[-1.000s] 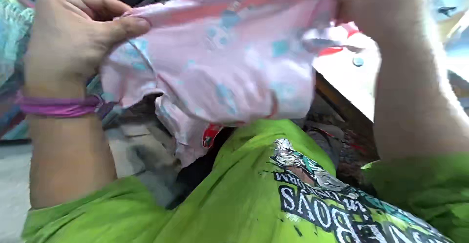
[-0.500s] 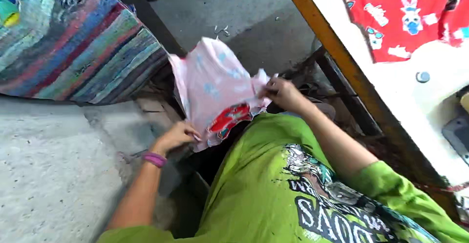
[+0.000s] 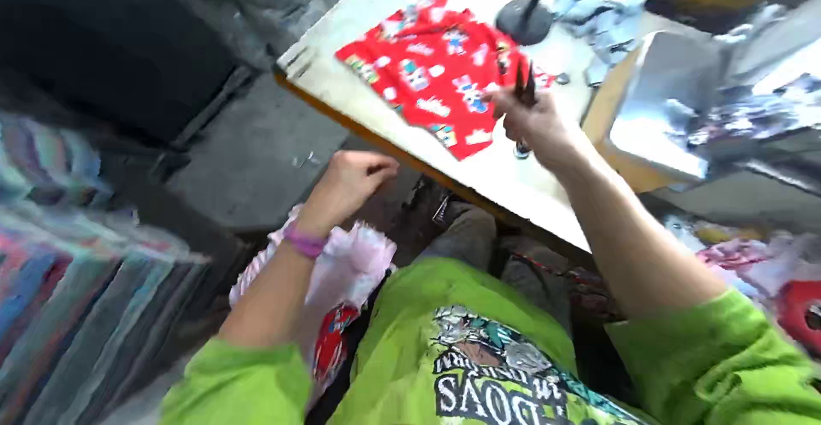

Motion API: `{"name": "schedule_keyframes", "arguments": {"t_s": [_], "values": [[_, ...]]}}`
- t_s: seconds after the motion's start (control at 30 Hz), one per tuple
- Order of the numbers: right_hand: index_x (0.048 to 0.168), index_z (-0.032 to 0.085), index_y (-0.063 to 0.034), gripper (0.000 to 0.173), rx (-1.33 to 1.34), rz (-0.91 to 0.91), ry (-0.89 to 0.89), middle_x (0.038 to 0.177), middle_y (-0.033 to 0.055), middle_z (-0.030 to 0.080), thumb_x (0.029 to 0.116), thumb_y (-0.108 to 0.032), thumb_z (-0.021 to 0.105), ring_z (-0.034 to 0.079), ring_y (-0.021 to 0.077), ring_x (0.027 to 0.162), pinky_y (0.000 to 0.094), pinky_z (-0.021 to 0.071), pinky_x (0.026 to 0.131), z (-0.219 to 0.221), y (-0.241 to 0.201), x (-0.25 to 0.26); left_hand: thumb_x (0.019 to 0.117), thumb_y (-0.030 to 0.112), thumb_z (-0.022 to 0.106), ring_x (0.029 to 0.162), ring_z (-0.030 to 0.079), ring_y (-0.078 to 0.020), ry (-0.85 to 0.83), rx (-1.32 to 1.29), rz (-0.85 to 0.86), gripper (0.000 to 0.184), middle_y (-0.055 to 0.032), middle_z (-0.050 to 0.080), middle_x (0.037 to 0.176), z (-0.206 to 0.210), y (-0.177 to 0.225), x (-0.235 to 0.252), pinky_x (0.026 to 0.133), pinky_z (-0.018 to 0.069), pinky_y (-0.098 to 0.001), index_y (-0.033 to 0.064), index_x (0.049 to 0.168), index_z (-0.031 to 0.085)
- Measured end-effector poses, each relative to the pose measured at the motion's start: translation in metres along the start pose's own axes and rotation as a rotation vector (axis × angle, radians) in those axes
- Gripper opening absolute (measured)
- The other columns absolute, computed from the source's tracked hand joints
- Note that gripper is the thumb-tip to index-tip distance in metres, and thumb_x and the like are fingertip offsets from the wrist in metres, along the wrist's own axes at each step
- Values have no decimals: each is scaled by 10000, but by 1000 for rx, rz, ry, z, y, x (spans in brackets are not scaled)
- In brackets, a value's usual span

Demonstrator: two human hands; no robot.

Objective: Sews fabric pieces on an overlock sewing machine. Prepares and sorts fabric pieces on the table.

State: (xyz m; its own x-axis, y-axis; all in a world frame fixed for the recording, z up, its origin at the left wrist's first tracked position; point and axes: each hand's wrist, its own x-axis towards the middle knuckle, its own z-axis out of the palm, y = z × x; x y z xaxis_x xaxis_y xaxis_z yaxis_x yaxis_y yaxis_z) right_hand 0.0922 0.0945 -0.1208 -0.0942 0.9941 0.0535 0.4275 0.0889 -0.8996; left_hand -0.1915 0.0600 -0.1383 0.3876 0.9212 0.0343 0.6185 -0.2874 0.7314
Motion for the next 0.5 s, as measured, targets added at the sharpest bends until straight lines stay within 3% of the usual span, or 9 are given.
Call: {"name": "schedule_keyframes", "arguments": {"t_s": [0.07,0.17,0.23,0.27,0.3,0.33,0.4,0.47,0.5], "values": [[1156,675,-37,252,27,15,153,815,-56,599,1081,-205,503,456,-30,537,162,427,526,-44,-8,32,1023,98,602,852,738,-250,-22,24,107,210,-185,744,999,18,42,81,841,603,-433,-39,1111,736],[1112,637,-32,191,85,89,271,760,-45,574,1069,-184,530,401,-23,458,156,373,444,-87,-7,73,1014,98,609,1025,709,-317,-68,68,240,221,-219,724,1111,64,88,189,969,539,-472,-46,1125,734],[1128,615,-9,196,28,172,368,804,12,593,1064,-167,520,447,10,486,168,399,446,-94,-3,84,998,150,644,1113,663,-388,-116,129,194,261,-258,691,1160,101,103,244,1007,498,-541,-71,1120,713],[1232,595,-11,256,-97,336,339,941,51,624,1087,-185,476,545,59,613,211,479,556,-98,-14,81,989,198,668,1168,629,-436,-155,178,132,321,-290,666,1192,119,105,262,1021,474,-596,-89,1130,691],[1436,471,-66,345,-98,647,147,1205,58,578,1130,-204,392,599,123,916,307,507,858,-110,-34,85,982,239,678,1211,597,-483,-204,228,72,384,-325,640,1228,135,102,276,1023,452,-652,-107,1148,672],[1262,597,31,316,-149,412,378,986,103,608,1086,-198,469,555,117,708,297,485,632,-95,19,90,986,273,675,1232,578,-507,-250,238,23,423,-345,626,1243,148,94,285,1027,435,-681,-116,1152,665],[1120,620,28,321,-59,434,372,844,77,543,1071,-274,524,423,108,576,312,396,534,-104,69,115,1004,260,656,1170,624,-461,-278,104,-12,396,-328,654,1188,151,78,297,1019,461,-639,-115,1131,676],[1170,618,6,458,17,591,275,920,94,596,1064,-430,530,439,123,587,335,417,554,-111,69,121,1041,186,600,918,690,-279,-261,-223,-18,318,-233,699,1043,142,66,297,884,562,-453,-104,1146,675],[1214,609,3,511,57,637,196,973,109,622,1046,-476,551,473,129,620,337,443,586,-110,61,120,1056,145,562,819,670,-191,-239,-423,-39,289,-182,694,990,134,63,293,809,572,-367,-105,1169,656]]}}
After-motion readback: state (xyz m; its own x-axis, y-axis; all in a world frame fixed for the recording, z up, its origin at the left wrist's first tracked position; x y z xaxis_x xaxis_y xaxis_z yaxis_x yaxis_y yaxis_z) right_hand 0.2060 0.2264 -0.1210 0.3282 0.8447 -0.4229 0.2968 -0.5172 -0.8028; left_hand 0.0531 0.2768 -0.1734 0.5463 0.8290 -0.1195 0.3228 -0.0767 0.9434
